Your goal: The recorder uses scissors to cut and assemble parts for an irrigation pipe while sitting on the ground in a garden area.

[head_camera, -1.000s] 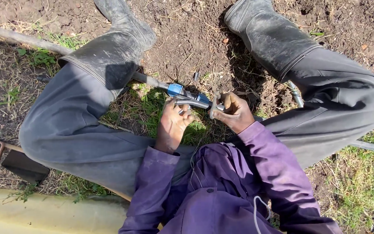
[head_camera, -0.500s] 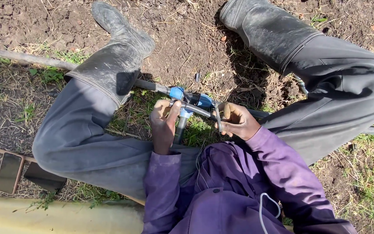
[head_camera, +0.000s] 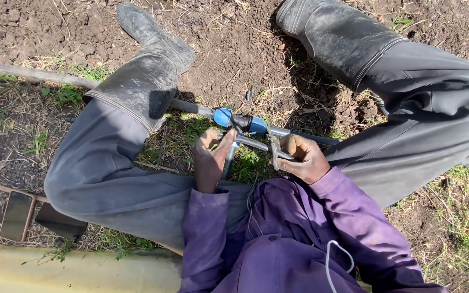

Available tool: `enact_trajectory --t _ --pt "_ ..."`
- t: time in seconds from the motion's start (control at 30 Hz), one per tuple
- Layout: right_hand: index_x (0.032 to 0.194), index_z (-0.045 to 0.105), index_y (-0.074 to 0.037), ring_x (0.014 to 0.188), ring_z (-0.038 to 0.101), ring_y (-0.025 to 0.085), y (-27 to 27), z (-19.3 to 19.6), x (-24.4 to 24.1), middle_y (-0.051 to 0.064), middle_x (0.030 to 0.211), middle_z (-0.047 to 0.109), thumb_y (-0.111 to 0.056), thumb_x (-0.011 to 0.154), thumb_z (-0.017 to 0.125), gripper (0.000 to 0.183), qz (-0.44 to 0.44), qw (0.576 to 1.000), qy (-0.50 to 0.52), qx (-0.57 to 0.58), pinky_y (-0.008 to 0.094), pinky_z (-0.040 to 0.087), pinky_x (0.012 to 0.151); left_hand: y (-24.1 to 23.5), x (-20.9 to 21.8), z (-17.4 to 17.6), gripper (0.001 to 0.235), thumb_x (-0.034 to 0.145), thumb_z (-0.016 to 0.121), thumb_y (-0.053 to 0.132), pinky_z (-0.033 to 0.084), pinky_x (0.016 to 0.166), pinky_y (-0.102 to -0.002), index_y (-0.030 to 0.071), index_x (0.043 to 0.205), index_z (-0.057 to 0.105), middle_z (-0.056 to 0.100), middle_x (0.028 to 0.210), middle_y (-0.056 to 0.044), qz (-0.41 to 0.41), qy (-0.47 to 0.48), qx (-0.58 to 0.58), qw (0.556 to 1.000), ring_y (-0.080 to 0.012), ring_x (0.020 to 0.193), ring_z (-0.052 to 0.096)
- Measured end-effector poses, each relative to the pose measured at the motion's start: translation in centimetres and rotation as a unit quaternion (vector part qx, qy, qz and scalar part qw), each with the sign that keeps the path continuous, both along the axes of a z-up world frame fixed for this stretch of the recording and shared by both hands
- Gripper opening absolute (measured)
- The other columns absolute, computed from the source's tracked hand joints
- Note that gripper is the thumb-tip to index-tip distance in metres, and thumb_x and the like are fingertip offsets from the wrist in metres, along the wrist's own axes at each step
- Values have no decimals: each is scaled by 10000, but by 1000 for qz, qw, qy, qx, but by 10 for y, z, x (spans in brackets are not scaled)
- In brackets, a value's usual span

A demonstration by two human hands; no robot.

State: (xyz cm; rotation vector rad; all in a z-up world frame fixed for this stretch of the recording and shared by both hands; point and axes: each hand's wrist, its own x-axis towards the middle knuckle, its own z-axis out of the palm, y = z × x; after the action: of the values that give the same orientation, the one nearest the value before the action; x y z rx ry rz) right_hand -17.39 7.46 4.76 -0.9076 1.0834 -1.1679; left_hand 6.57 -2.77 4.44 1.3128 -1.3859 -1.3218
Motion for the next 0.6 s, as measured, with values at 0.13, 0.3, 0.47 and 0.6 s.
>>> enact_trajectory --t 0.13,0.3,0.47,0.6 --pt "822 353 -111 940 716 180 4 -7 3 104 1008 616 -24 884 794 454 -2 1000 6 -5 310 604 780 2 -7 16 244 937 771 204 402 503 -266 55 804 631 611 659 7 -1 40 52 998 -60 556 505" --pt "792 333 -108 926 717 166 5 -3 21 125 1000 647 22 883 749 445 -60 997 38 9 288 589 760 6 -10 28 197 978 727 215 484 559 -312 36 933 659 672 742 -44 14 -26 -26 999 -119 624 623" --pt "790 325 -108 916 709 153 6 11 46 123 985 661 47 899 725 443 -94 995 39 -7 269 572 748 8 -9 20 189 979 741 192 530 661 -363 24 992 656 692 831 -95 50 -88 -106 989 -186 726 665" --pt "800 334 -109 873 643 107 7 11 60 100 959 628 45 934 728 443 -117 989 80 -45 235 526 723 8 -12 9 168 962 770 129 560 719 -386 22 998 646 729 923 -122 96 -125 -216 963 -235 804 707"
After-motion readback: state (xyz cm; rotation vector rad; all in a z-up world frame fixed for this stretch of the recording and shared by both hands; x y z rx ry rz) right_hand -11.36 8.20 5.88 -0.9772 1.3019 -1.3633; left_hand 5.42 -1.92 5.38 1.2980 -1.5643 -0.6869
